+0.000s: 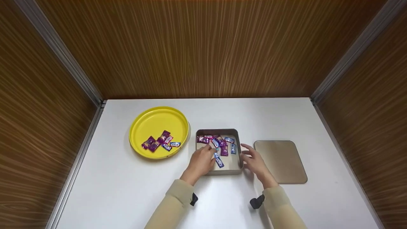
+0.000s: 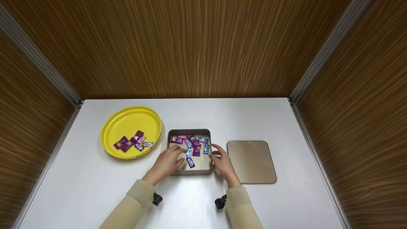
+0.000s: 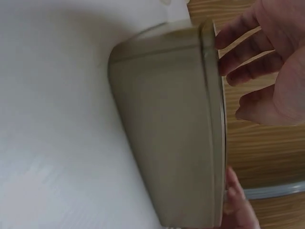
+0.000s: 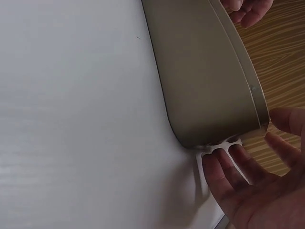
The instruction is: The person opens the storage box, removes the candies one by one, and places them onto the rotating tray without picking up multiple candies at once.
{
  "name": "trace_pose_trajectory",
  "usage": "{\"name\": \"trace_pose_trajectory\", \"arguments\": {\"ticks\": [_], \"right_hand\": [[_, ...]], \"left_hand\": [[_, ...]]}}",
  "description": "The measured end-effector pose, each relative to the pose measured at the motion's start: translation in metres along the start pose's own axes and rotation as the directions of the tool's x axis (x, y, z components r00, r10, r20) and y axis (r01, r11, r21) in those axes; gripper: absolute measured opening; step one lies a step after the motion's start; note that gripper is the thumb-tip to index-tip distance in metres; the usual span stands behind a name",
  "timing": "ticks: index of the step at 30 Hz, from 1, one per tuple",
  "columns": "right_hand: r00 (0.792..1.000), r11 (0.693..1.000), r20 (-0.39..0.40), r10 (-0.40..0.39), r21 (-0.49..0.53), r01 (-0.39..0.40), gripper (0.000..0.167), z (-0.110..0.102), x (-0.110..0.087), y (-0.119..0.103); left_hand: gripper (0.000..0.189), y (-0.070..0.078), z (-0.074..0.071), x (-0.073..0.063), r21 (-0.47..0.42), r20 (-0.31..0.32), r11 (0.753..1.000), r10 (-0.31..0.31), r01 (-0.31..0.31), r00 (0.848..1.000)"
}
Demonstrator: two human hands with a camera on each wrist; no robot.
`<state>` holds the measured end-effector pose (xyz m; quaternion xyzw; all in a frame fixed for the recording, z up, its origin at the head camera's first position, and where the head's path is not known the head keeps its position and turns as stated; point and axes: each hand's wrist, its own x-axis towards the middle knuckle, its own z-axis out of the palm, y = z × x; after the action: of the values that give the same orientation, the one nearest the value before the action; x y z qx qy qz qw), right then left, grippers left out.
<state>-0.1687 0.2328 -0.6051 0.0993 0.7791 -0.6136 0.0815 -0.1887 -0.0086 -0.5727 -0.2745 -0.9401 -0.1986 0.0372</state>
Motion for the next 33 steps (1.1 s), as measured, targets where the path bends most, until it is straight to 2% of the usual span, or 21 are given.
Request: {"name": "trace_pose_trajectory", "arguments": {"ticks": [3,10,18,21,25,28,33], "right_hand": [[1.000,0.999,0.019,-0.007,-0.032,0.008,0.053,0.002,0.004,-0.003],[0.998,0.998,0.035,-0.052,-0.044,0.053,0.050,0.006,0.011,-0.012],[0.997,0.999,0.071,0.011,0.048,-0.014,0.054,0.003,0.005,-0.031],[0.996,0.998,0.084,0.015,0.052,-0.019,0.055,0.002,0.002,-0.038],[0.997,0.998,0.076,0.003,0.068,-0.008,0.054,0.002,0.006,-0.030],[0.998,0.997,0.058,0.000,0.072,-0.004,0.054,0.002,0.013,-0.018],[1.000,0.999,0.031,0.000,0.038,-0.001,0.054,0.005,0.018,-0.007]], "left_hand": [[0.027,0.003,0.006,0.002,0.018,0.039,1.000,0.018,-0.018,0.999],[0.031,0.005,0.017,0.011,0.018,0.092,1.000,0.006,-0.008,0.996],[0.033,0.006,0.026,0.013,0.038,0.156,0.999,0.013,-0.019,0.988],[0.034,0.007,0.027,0.015,0.028,0.190,0.999,0.025,-0.031,0.981],[0.035,0.006,0.027,0.016,0.008,0.248,0.999,0.036,-0.039,0.968],[0.034,0.005,0.027,0.017,-0.008,0.275,1.000,0.018,-0.016,0.961],[0.025,0.003,0.028,0.017,-0.014,0.282,1.000,-0.014,0.019,0.959]]}}
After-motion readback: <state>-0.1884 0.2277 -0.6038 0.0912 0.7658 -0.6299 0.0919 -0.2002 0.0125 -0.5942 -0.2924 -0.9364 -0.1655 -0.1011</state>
